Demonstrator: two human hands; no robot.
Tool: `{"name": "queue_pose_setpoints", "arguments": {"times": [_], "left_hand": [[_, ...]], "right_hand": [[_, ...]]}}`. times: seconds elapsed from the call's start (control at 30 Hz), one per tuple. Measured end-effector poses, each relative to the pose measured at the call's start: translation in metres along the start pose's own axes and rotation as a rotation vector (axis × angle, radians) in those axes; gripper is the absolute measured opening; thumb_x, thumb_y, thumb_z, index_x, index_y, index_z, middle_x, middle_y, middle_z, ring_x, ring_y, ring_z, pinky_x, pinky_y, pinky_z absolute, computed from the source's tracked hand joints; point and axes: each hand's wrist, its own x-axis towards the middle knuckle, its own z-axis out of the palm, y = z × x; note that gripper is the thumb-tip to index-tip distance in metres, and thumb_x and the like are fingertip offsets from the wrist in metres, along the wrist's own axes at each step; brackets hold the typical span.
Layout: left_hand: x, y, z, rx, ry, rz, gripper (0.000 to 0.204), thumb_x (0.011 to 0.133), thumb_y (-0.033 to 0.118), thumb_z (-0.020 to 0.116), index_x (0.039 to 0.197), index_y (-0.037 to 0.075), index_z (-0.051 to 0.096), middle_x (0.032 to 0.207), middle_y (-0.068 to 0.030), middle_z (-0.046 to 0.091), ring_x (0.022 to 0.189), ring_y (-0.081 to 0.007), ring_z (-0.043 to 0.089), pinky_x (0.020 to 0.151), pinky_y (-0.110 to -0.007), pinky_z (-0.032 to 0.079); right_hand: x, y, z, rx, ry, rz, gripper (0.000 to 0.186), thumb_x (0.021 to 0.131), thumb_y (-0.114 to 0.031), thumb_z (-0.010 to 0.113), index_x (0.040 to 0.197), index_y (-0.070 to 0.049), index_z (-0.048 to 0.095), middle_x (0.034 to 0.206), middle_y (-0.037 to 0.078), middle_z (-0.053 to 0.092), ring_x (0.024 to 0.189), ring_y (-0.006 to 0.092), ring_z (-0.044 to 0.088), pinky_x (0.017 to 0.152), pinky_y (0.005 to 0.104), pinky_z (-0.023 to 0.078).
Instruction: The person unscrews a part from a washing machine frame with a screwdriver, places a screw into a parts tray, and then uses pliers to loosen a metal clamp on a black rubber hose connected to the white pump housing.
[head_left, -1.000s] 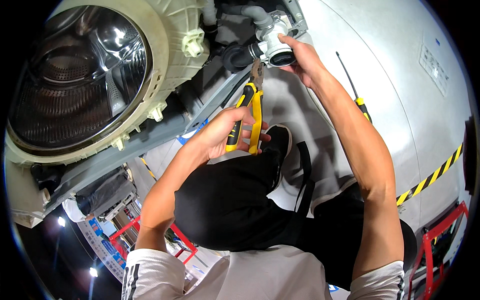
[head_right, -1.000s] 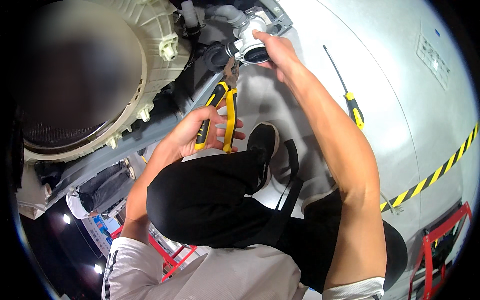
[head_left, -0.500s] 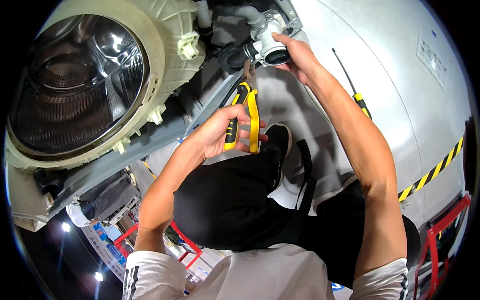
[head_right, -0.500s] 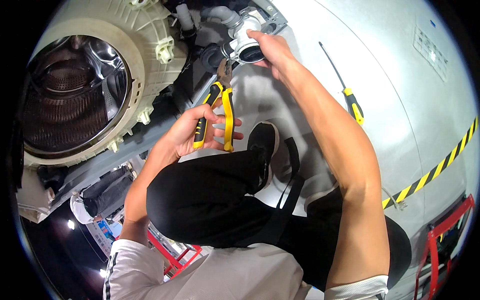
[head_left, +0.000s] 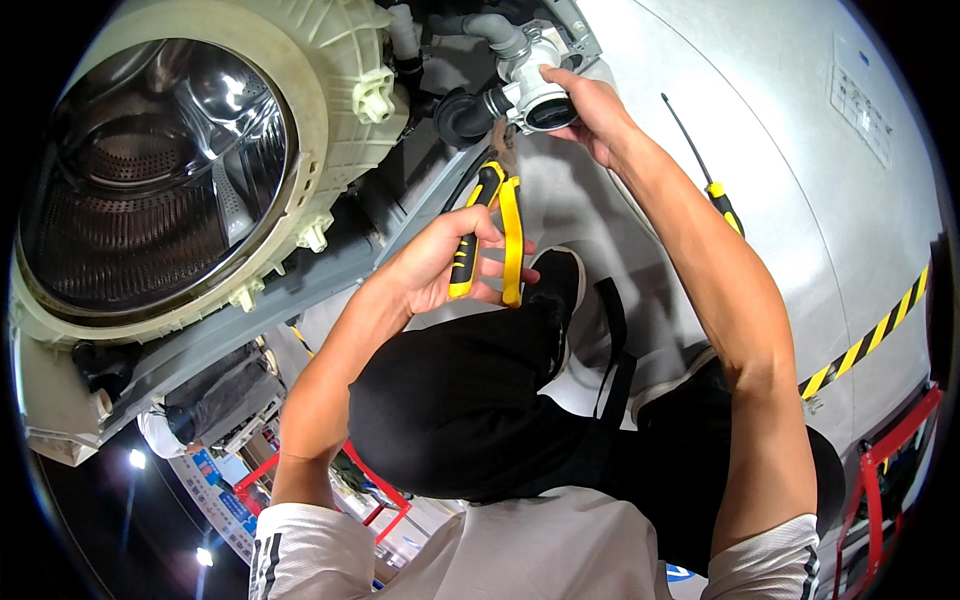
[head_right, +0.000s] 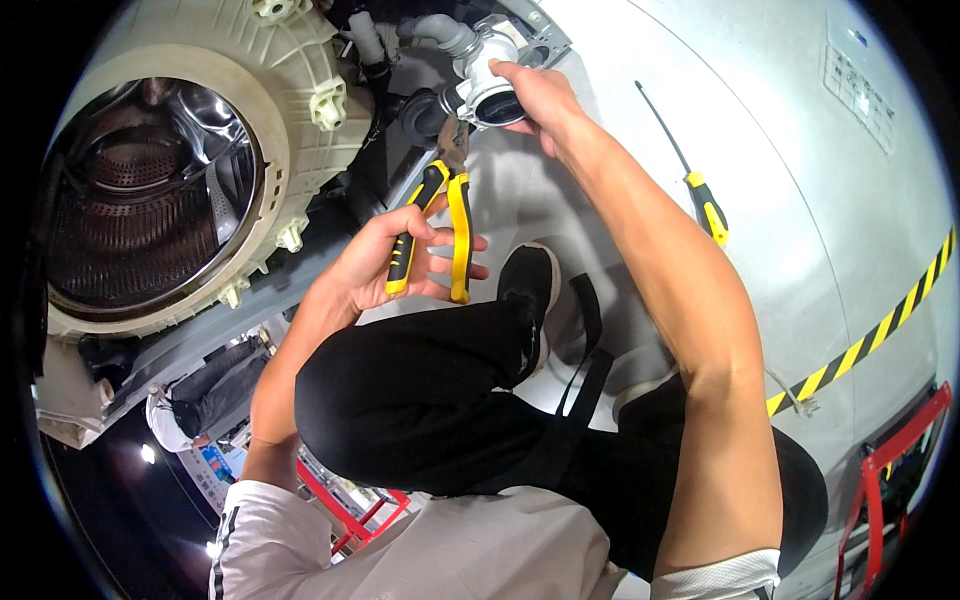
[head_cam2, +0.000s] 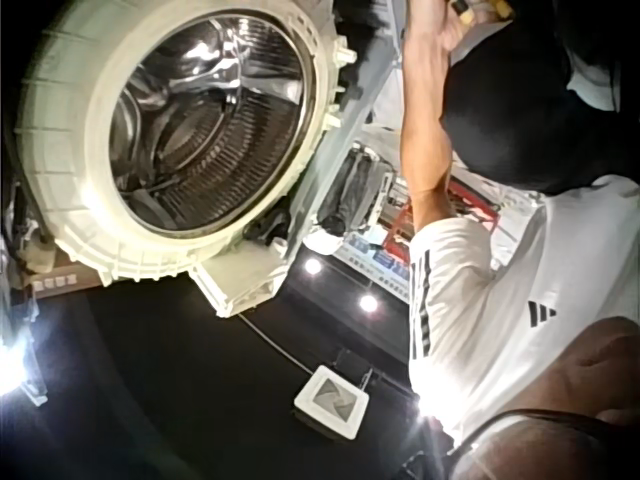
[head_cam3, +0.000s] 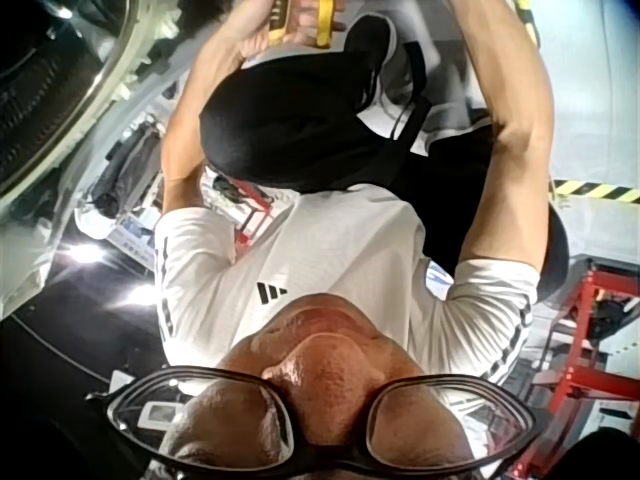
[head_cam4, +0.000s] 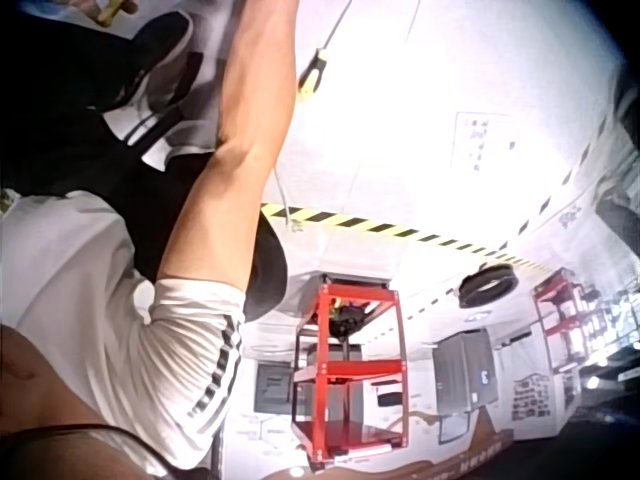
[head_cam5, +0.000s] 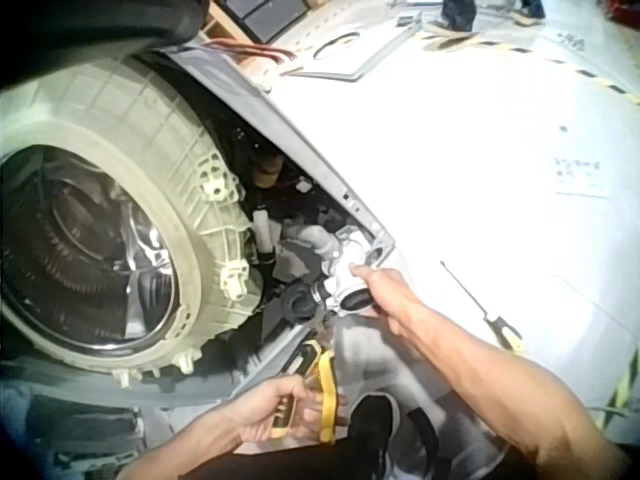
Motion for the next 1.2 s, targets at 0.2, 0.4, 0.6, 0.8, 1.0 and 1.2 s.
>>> {"name": "queue_pose_setpoints", "arguments": {"times": [0.2,0.4,0.6,0.8,1.0,1.2], "left_hand": [[-0.002,0.000,0.001,-0.048,0.041,0.023,0.067,0.078,0.014,0.044,0.143,0.015,0.026,0.124,-0.0286,0.051,0.114,-0.0531,0.050,0.089,-0.067,0.044],[-0.005,-0.003,-0.001,-0.049,0.037,0.039,0.043,0.078,0.016,0.050,0.117,0.001,0.039,0.113,-0.0217,0.055,0.103,-0.0459,0.060,0.079,-0.058,0.054],[-0.008,-0.001,0.002,-0.078,0.038,0.045,0.041,0.080,0.017,0.049,0.117,0.001,0.039,0.115,-0.0226,0.054,0.103,-0.0463,0.060,0.078,-0.060,0.053],[-0.004,0.002,0.004,-0.078,0.023,0.040,0.041,0.080,0.018,0.048,0.117,0.001,0.042,0.114,-0.0228,0.054,0.102,-0.0459,0.060,0.079,-0.062,0.052],[0.001,0.004,0.003,-0.069,0.065,0.021,0.055,0.078,0.017,0.046,0.133,0.012,0.039,0.115,-0.0260,0.055,0.108,-0.0494,0.055,0.089,-0.067,0.043],[0.001,0.003,0.011,-0.097,0.200,0.017,0.040,0.080,0.023,0.052,0.116,0.003,0.046,0.107,-0.0228,0.057,0.096,-0.0422,0.061,0.089,-0.066,0.045]], "right_hand": [[0.001,0.000,0.000,-0.010,-0.032,0.009,0.044,0.087,-0.036,0.063,0.107,0.003,0.061,0.093,0.009,0.067,0.079,0.0141,0.065,0.068,0.0256,0.055],[0.007,0.004,-0.002,0.001,-0.029,0.011,0.044,0.087,-0.036,0.063,0.107,0.003,0.061,0.094,0.009,0.067,0.080,0.0138,0.065,0.070,0.0261,0.055],[0.005,0.003,-0.001,0.024,-0.029,0.002,0.044,0.087,-0.035,0.064,0.108,0.003,0.060,0.095,0.009,0.067,0.081,0.0142,0.065,0.071,0.0262,0.055],[0.000,0.001,0.001,0.006,-0.022,0.000,0.046,0.086,-0.036,0.064,0.111,0.003,0.059,0.098,0.010,0.066,0.085,0.0152,0.065,0.073,0.0270,0.055],[-0.001,-0.001,0.002,0.003,-0.031,0.013,0.048,0.086,-0.037,0.064,0.112,0.003,0.059,0.099,0.010,0.066,0.086,0.0157,0.064,0.075,0.0278,0.054],[-0.003,-0.001,0.001,-0.018,-0.020,0.014,0.046,0.086,-0.039,0.064,0.109,0.001,0.061,0.097,0.009,0.067,0.083,0.0140,0.064,0.073,0.0264,0.054]]}}
